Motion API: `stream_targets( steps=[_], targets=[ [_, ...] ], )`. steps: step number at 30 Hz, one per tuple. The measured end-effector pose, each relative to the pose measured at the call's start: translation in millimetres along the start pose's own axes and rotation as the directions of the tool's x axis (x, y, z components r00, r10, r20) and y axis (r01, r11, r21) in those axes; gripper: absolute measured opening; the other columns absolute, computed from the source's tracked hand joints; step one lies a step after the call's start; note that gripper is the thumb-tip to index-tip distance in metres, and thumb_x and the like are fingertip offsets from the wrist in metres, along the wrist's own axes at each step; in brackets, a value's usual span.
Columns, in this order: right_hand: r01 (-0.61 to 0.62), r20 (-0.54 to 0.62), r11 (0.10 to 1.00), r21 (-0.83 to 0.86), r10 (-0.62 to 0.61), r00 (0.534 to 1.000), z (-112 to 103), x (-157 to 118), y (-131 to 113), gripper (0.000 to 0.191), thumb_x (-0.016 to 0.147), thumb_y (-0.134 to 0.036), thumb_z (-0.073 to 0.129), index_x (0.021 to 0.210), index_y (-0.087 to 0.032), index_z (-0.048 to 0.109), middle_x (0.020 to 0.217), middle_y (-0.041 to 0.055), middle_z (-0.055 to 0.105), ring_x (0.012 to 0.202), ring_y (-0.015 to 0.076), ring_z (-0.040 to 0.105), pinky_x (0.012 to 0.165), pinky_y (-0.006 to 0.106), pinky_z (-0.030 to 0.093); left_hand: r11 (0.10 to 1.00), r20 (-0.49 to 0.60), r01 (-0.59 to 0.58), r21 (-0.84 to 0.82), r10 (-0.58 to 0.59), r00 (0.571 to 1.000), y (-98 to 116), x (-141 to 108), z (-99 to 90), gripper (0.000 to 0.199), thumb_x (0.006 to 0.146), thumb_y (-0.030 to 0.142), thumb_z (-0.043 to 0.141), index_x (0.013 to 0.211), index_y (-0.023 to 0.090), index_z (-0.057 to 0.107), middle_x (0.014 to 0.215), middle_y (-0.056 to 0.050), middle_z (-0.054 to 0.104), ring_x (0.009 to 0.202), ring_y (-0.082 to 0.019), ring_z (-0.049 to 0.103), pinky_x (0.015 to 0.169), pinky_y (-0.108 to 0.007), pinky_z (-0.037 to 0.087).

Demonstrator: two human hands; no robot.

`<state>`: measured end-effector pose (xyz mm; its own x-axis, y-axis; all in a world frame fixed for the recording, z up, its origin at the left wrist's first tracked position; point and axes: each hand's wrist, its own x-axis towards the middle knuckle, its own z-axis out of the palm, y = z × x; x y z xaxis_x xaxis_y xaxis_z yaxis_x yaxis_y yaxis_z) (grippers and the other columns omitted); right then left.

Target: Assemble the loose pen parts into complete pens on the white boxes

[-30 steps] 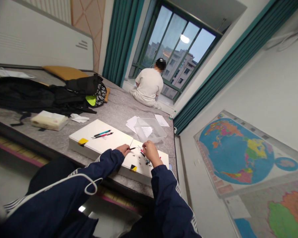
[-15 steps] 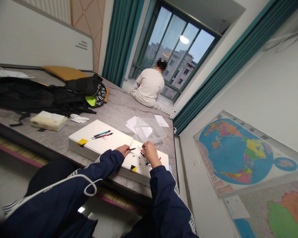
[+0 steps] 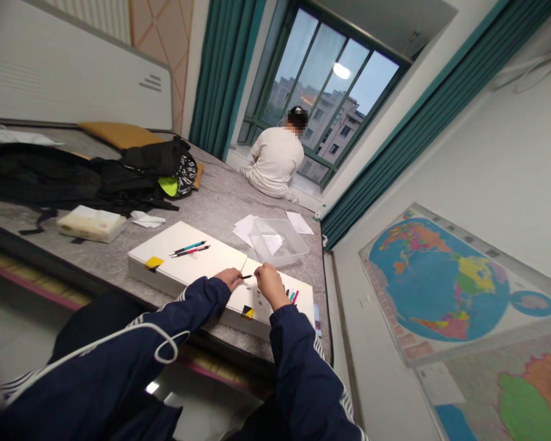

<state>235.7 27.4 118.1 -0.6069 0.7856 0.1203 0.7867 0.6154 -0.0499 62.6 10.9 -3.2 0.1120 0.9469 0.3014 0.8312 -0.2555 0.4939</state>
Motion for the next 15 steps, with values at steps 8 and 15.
stream_targets(
  steps=[8, 15],
  targets=[
    [0.001, -0.002, 1.0, 0.016, -0.001, 1.0, -5.9, 5.9, 7.9, 0.019, 0.085, -0.012, 0.053, 0.089, -0.017, 0.071, 0.094, 0.0083, 0.063, 0.092, 0.018, 0.055, 0.08, 0.024, 0.038, 1.0, -0.025, 0.007, -0.008, -0.007, 1.0, 0.0, -0.2, 0.1, 0.02, 0.088, 0.026, 0.051, 0.097, 0.014, 0.065, 0.096, -0.009, 0.066, 0.09, -0.021, 0.059, 0.083, -0.031, 0.043],
    [0.008, -0.015, 0.996, 0.092, -0.007, 1.0, 4.1, 4.5, 1.7, 0.016, 0.084, -0.014, 0.058, 0.096, -0.018, 0.067, 0.094, 0.0074, 0.067, 0.089, 0.0181, 0.058, 0.08, 0.025, 0.038, 0.999, -0.035, -0.035, -0.009, 0.035, 0.999, 1.3, -0.6, -0.1, 0.02, 0.088, 0.026, 0.051, 0.097, 0.014, 0.064, 0.095, -0.009, 0.066, 0.088, -0.021, 0.06, 0.082, -0.032, 0.044]
  ],
)
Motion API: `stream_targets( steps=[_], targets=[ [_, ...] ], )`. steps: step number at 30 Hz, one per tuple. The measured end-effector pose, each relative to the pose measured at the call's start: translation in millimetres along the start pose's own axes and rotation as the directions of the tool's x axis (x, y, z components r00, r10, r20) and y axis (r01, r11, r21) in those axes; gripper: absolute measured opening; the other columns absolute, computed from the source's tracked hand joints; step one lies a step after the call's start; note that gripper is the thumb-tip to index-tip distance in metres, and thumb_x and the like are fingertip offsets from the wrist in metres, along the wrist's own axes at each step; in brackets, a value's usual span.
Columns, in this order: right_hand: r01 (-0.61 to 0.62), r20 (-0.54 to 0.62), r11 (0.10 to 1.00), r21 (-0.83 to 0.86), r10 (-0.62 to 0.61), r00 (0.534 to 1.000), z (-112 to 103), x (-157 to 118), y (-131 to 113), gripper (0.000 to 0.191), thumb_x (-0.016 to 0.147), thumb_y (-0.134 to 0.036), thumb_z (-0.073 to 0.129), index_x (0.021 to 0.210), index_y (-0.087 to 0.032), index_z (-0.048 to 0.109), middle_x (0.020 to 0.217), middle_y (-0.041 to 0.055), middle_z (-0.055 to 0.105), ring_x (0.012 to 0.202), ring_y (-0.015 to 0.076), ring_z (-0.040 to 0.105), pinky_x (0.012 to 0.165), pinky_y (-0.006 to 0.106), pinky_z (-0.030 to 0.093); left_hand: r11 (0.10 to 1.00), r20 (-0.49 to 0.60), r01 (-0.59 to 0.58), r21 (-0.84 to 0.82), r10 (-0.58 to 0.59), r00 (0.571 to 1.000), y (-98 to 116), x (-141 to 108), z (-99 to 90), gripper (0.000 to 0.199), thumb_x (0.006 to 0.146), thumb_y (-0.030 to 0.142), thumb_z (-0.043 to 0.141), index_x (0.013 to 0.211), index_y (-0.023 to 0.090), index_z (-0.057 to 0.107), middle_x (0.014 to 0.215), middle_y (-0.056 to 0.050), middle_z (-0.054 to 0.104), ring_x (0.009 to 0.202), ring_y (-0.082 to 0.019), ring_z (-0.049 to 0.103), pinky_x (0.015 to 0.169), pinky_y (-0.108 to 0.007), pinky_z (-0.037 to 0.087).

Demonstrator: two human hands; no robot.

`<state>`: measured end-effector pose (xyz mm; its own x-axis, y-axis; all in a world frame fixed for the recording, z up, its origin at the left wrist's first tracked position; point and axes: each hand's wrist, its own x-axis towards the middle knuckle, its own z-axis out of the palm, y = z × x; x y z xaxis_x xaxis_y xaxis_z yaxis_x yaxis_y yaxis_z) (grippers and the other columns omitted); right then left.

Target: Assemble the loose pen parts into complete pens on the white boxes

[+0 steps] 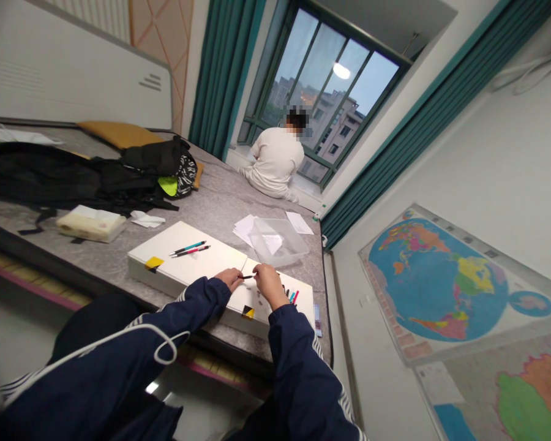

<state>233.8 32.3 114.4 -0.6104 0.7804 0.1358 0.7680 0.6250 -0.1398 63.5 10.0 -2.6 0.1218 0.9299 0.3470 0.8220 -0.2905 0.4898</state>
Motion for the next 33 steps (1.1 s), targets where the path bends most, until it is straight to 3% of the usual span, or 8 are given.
stream_targets(
  steps=[6, 14, 19, 33],
  targets=[
    [-0.036, -0.015, 0.999, 0.019, 0.036, 0.999, 12.4, 0.3, -4.2, 0.016, 0.082, -0.022, 0.065, 0.097, -0.02, 0.066, 0.089, 0.0062, 0.069, 0.085, 0.0191, 0.06, 0.074, 0.025, 0.039, 1.0, -0.018, -0.022, 0.021, 0.022, 1.0, -0.3, -0.5, 2.3, 0.022, 0.09, 0.027, 0.049, 0.098, 0.015, 0.065, 0.095, -0.008, 0.066, 0.087, -0.021, 0.059, 0.081, -0.033, 0.044],
    [-0.041, -0.096, 0.988, 0.15, 0.056, 0.994, 4.8, -1.9, -0.3, 0.025, 0.088, -0.04, 0.057, 0.09, -0.018, 0.066, 0.083, 0.0073, 0.07, 0.075, 0.0174, 0.062, 0.067, 0.024, 0.04, 0.999, -0.087, -0.04, 0.014, 0.041, 0.995, -2.6, -0.8, 3.9, 0.023, 0.09, 0.028, 0.049, 0.099, 0.015, 0.066, 0.095, -0.009, 0.067, 0.088, -0.021, 0.058, 0.083, -0.034, 0.044],
    [-0.073, -0.169, 0.973, 0.218, 0.112, 0.979, 3.6, -1.3, 8.1, 0.02, 0.088, -0.033, 0.055, 0.087, -0.016, 0.067, 0.079, 0.0056, 0.07, 0.069, 0.0156, 0.061, 0.066, 0.024, 0.04, 1.0, -0.098, -0.025, 0.011, 0.026, 0.995, -4.0, -0.4, 5.4, 0.022, 0.09, 0.027, 0.049, 0.098, 0.015, 0.067, 0.096, -0.009, 0.067, 0.088, -0.021, 0.058, 0.083, -0.034, 0.044],
    [-0.11, -0.108, 0.963, 0.248, 0.14, 0.984, 7.3, -2.5, 1.5, 0.018, 0.087, -0.029, 0.057, 0.083, -0.016, 0.069, 0.08, 0.0061, 0.071, 0.072, 0.0161, 0.063, 0.069, 0.024, 0.041, 0.998, -0.066, 0.043, -0.036, -0.046, 0.997, 3.2, -2.9, -2.5, 0.021, 0.088, 0.025, 0.051, 0.099, 0.015, 0.067, 0.097, -0.01, 0.067, 0.091, -0.023, 0.057, 0.085, -0.035, 0.044]
  ],
)
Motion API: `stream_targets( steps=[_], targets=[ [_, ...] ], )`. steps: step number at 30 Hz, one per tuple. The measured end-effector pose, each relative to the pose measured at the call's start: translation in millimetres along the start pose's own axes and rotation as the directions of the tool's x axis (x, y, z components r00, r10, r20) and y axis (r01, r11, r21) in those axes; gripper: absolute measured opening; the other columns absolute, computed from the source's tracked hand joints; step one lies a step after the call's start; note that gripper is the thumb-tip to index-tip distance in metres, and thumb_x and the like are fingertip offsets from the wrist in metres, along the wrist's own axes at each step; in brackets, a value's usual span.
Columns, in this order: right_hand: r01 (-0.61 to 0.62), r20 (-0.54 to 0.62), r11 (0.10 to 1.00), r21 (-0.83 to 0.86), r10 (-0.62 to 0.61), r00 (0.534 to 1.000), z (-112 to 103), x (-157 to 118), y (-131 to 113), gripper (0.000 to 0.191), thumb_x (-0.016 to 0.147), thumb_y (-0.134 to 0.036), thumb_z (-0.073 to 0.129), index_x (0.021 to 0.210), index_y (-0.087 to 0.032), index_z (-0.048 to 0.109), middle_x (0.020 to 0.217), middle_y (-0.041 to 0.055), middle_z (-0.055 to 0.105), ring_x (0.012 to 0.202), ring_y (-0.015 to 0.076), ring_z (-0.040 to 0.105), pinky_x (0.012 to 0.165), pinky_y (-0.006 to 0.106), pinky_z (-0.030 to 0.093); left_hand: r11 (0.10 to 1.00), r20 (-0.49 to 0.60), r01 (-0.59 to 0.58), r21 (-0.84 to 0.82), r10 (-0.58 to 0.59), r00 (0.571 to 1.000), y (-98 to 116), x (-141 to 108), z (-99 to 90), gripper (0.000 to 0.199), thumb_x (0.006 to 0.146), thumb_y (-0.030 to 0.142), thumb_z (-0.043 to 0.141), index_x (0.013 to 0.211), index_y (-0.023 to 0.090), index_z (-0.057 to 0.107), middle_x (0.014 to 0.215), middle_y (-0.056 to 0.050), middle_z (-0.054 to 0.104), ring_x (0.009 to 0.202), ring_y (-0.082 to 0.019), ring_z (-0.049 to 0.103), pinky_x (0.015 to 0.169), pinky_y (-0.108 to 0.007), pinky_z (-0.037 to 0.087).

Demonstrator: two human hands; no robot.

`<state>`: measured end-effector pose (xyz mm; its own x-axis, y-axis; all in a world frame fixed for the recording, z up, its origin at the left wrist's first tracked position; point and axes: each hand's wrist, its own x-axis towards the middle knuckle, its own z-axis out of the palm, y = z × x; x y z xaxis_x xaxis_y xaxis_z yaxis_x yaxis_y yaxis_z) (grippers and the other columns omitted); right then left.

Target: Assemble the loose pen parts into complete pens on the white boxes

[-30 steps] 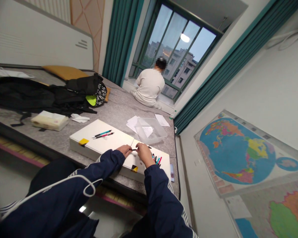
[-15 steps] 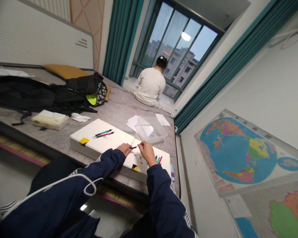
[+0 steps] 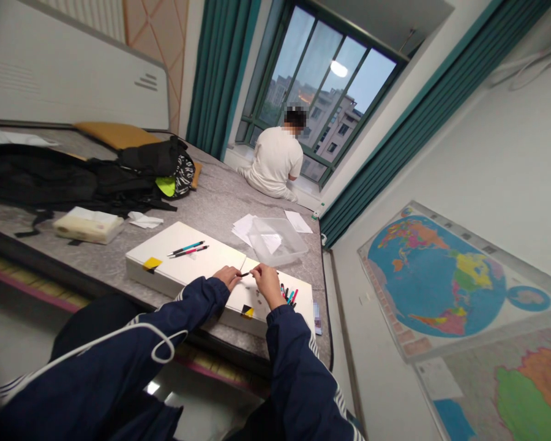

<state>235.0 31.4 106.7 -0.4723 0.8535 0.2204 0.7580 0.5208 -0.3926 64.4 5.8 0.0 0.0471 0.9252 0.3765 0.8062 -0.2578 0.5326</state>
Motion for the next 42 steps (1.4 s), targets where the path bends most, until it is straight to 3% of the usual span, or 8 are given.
stream_targets(
  steps=[27, 31, 34, 37, 42],
  targets=[
    [-0.007, 0.002, 1.0, -0.015, 0.007, 1.0, 7.2, -4.4, -5.1, 0.018, 0.087, -0.03, 0.058, 0.084, -0.017, 0.07, 0.081, 0.0064, 0.071, 0.073, 0.0164, 0.062, 0.069, 0.024, 0.041, 0.999, 0.018, 0.019, 0.044, -0.02, 1.0, -2.0, -0.7, 2.9, 0.025, 0.089, 0.03, 0.05, 0.106, 0.021, 0.064, 0.105, -0.006, 0.067, 0.1, -0.024, 0.055, 0.085, -0.035, 0.041],
    [0.003, -0.022, 0.997, 0.074, -0.001, 1.0, 13.7, -1.3, -3.0, 0.019, 0.086, -0.031, 0.058, 0.082, -0.016, 0.069, 0.079, 0.0057, 0.07, 0.073, 0.0162, 0.062, 0.07, 0.024, 0.042, 1.0, 0.006, 0.004, 0.025, -0.004, 1.0, -3.0, -1.0, 5.3, 0.027, 0.089, 0.03, 0.048, 0.109, 0.02, 0.064, 0.105, -0.007, 0.067, 0.099, -0.024, 0.056, 0.087, -0.036, 0.041],
    [-0.029, -0.064, 0.981, 0.191, 0.042, 0.997, 13.6, 2.1, 5.2, 0.024, 0.082, -0.034, 0.061, 0.097, -0.015, 0.066, 0.081, 0.0048, 0.069, 0.071, 0.0157, 0.061, 0.068, 0.025, 0.043, 1.0, -0.042, 0.009, -0.011, -0.009, 0.999, -3.6, 0.5, 5.4, 0.029, 0.09, 0.027, 0.046, 0.111, 0.017, 0.063, 0.106, -0.009, 0.067, 0.098, -0.023, 0.057, 0.088, -0.036, 0.043],
    [-0.06, -0.076, 0.972, 0.228, 0.079, 0.994, 11.4, 1.3, 16.0, 0.035, 0.08, -0.035, 0.063, 0.109, -0.015, 0.06, 0.083, 0.0036, 0.067, 0.069, 0.0151, 0.061, 0.067, 0.025, 0.044, 0.996, -0.102, 0.071, -0.053, -0.076, 0.992, -5.9, 3.4, 6.2, 0.03, 0.088, 0.023, 0.045, 0.111, 0.015, 0.063, 0.107, -0.01, 0.068, 0.098, -0.023, 0.059, 0.089, -0.036, 0.045],
    [0.015, 0.121, 1.0, -0.017, -0.013, 0.993, 18.5, -9.1, 25.3, 0.019, 0.077, -0.024, 0.068, 0.093, -0.016, 0.066, 0.089, 0.006, 0.067, 0.08, 0.0163, 0.061, 0.076, 0.026, 0.043, 0.947, -0.206, 0.24, -0.215, -0.284, 0.937, -13.1, 6.6, 11.4, 0.028, 0.088, 0.022, 0.045, 0.108, 0.016, 0.063, 0.098, -0.009, 0.071, 0.089, -0.021, 0.064, 0.083, -0.033, 0.049]
  ],
)
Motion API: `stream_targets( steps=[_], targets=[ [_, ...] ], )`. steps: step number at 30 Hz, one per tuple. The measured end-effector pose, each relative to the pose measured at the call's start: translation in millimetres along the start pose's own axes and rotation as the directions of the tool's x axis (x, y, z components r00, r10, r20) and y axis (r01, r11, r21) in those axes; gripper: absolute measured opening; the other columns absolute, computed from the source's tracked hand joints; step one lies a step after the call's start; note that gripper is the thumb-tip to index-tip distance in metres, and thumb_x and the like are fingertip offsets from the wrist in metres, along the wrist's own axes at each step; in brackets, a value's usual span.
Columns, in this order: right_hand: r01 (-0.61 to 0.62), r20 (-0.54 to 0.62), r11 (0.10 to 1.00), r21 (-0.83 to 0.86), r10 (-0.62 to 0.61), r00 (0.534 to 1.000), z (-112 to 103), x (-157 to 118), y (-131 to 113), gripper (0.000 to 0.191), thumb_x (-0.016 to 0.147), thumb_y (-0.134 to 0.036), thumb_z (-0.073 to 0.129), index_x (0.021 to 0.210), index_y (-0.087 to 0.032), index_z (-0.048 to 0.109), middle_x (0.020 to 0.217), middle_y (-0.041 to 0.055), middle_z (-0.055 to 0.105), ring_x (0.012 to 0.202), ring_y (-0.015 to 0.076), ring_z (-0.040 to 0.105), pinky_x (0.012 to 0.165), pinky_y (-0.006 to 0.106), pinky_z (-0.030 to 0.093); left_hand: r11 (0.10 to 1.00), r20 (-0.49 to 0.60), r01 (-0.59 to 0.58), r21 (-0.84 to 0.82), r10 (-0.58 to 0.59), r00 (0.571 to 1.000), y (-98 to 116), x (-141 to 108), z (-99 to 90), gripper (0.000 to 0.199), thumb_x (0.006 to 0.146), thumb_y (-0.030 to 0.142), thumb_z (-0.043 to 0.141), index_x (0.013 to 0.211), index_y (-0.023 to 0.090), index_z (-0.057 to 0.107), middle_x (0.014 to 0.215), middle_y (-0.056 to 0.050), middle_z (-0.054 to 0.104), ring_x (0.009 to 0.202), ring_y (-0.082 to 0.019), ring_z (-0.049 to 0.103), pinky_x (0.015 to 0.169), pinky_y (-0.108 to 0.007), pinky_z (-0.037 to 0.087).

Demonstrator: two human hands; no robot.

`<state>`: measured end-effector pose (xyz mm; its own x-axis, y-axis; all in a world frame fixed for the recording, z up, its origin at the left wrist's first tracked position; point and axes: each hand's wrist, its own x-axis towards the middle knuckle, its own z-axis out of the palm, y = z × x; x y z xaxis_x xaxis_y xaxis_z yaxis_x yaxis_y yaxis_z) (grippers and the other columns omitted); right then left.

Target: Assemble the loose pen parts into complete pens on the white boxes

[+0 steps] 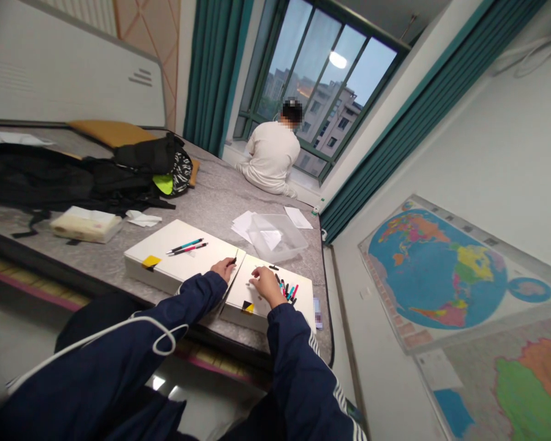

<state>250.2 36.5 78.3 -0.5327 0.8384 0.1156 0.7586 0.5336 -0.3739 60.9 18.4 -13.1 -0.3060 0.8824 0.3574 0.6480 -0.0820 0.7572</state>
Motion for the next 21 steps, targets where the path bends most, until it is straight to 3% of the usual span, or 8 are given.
stream_targets(
  steps=[5, 14, 17, 21],
  targets=[
    [-0.029, 0.073, 0.987, -0.157, 0.041, 0.996, 5.4, -1.8, 3.5, 0.013, 0.077, -0.022, 0.067, 0.089, -0.016, 0.069, 0.093, 0.0087, 0.067, 0.087, 0.0185, 0.06, 0.079, 0.026, 0.04, 0.989, -0.015, 0.093, -0.112, -0.095, 0.995, -2.5, 0.2, -0.1, 0.023, 0.087, 0.026, 0.049, 0.103, 0.019, 0.064, 0.09, -0.005, 0.072, 0.083, -0.018, 0.066, 0.077, -0.029, 0.051],
    [-0.157, -0.024, 0.984, -0.082, 0.156, 0.987, -31.5, -15.2, 40.2, 0.01, 0.08, -0.017, 0.058, 0.075, -0.016, 0.066, 0.074, 0.0049, 0.068, 0.067, 0.0152, 0.06, 0.064, 0.024, 0.04, 0.979, 0.027, 0.14, -0.145, -0.137, 0.99, 8.8, -2.6, -11.1, 0.027, 0.085, 0.017, 0.046, 0.108, 0.019, 0.06, 0.091, -0.005, 0.072, 0.082, -0.018, 0.067, 0.076, -0.028, 0.051],
    [-0.205, 0.004, 0.976, -0.081, 0.206, 0.979, -34.2, -23.3, 50.4, 0.009, 0.079, -0.016, 0.059, 0.075, -0.016, 0.067, 0.07, 0.0037, 0.067, 0.06, 0.0131, 0.059, 0.061, 0.023, 0.04, 0.985, 0.039, 0.127, -0.116, -0.124, 0.992, 7.9, -2.6, -9.9, 0.027, 0.086, 0.019, 0.047, 0.109, 0.018, 0.06, 0.095, -0.007, 0.071, 0.085, -0.018, 0.066, 0.077, -0.029, 0.05],
    [-0.247, 0.033, 0.963, -0.106, 0.252, 0.967, -34.8, -31.0, 59.6, 0.005, 0.075, -0.016, 0.062, 0.077, -0.016, 0.068, 0.074, 0.0041, 0.068, 0.064, 0.0131, 0.061, 0.061, 0.021, 0.04, 0.996, 0.037, 0.069, -0.058, -0.066, 0.997, 2.4, -1.2, -4.4, 0.025, 0.086, 0.023, 0.049, 0.107, 0.015, 0.061, 0.095, -0.008, 0.07, 0.088, -0.019, 0.065, 0.081, -0.029, 0.049]
  ],
)
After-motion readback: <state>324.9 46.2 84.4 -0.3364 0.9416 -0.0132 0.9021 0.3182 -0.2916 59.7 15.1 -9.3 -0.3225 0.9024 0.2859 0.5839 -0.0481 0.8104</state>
